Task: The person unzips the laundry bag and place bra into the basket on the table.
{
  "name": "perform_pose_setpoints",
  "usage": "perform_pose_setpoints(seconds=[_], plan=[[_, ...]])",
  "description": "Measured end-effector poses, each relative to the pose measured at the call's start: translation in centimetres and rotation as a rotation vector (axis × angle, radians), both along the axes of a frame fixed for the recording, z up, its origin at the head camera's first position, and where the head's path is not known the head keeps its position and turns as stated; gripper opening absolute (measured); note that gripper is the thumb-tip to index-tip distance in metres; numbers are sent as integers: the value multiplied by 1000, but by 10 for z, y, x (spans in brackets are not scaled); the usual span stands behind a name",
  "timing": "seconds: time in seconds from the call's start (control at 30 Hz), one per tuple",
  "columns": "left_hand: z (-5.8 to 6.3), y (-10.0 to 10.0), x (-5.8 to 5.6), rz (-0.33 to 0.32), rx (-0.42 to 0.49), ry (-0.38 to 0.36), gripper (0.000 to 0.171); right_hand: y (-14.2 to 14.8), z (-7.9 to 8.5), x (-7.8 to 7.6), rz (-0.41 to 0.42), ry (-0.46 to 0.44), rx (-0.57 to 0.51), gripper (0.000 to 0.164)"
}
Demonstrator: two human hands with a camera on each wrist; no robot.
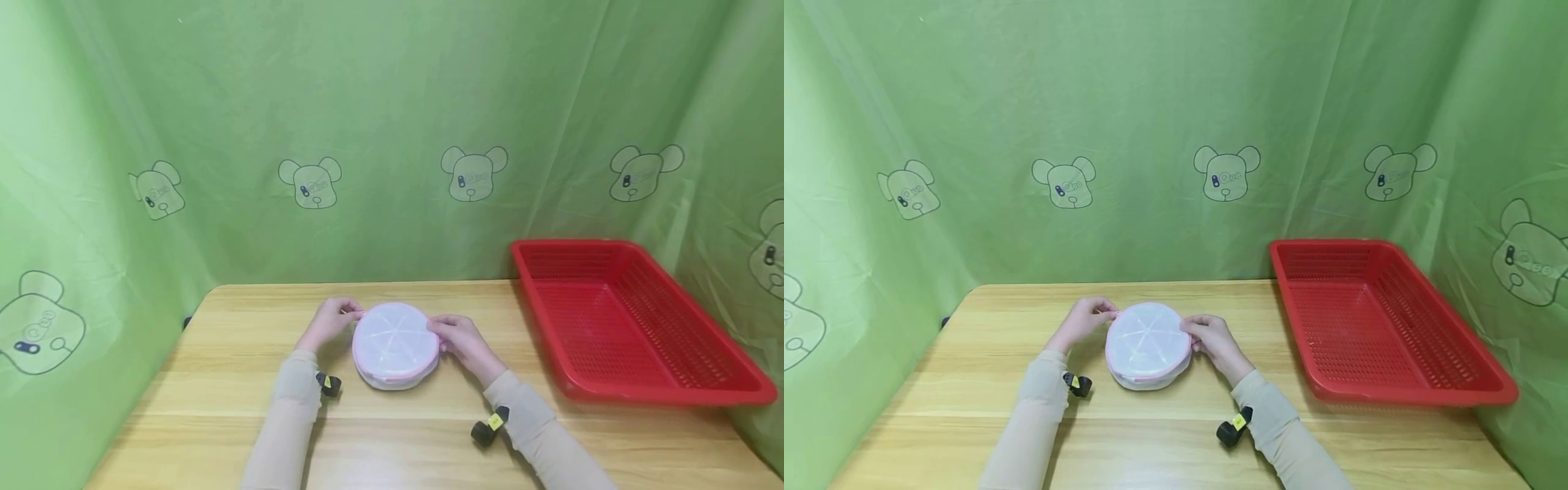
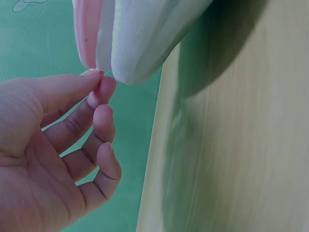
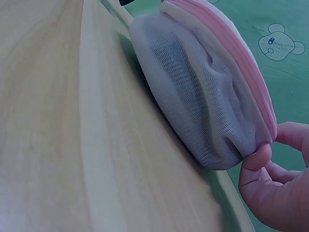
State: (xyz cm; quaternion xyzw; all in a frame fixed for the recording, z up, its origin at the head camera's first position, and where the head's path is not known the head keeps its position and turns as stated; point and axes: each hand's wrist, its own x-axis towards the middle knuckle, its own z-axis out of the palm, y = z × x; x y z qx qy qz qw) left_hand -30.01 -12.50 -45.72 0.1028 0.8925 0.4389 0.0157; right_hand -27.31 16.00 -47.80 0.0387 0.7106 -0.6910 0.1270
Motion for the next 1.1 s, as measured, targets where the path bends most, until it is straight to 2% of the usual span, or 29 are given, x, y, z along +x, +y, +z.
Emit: perform_pose_setpoints(seconds=[0.4, 0.83, 1.1], plan=[[1, 3, 1, -6, 23, 3, 8, -1, -1, 0, -17, -30, -13, 41], [3, 3, 4, -10, 8, 22, 7, -2, -2, 1, -5, -13, -13, 44], [1, 0, 4, -25, -1, 20, 6, -2, -2, 1, 12, 6, -31, 44]])
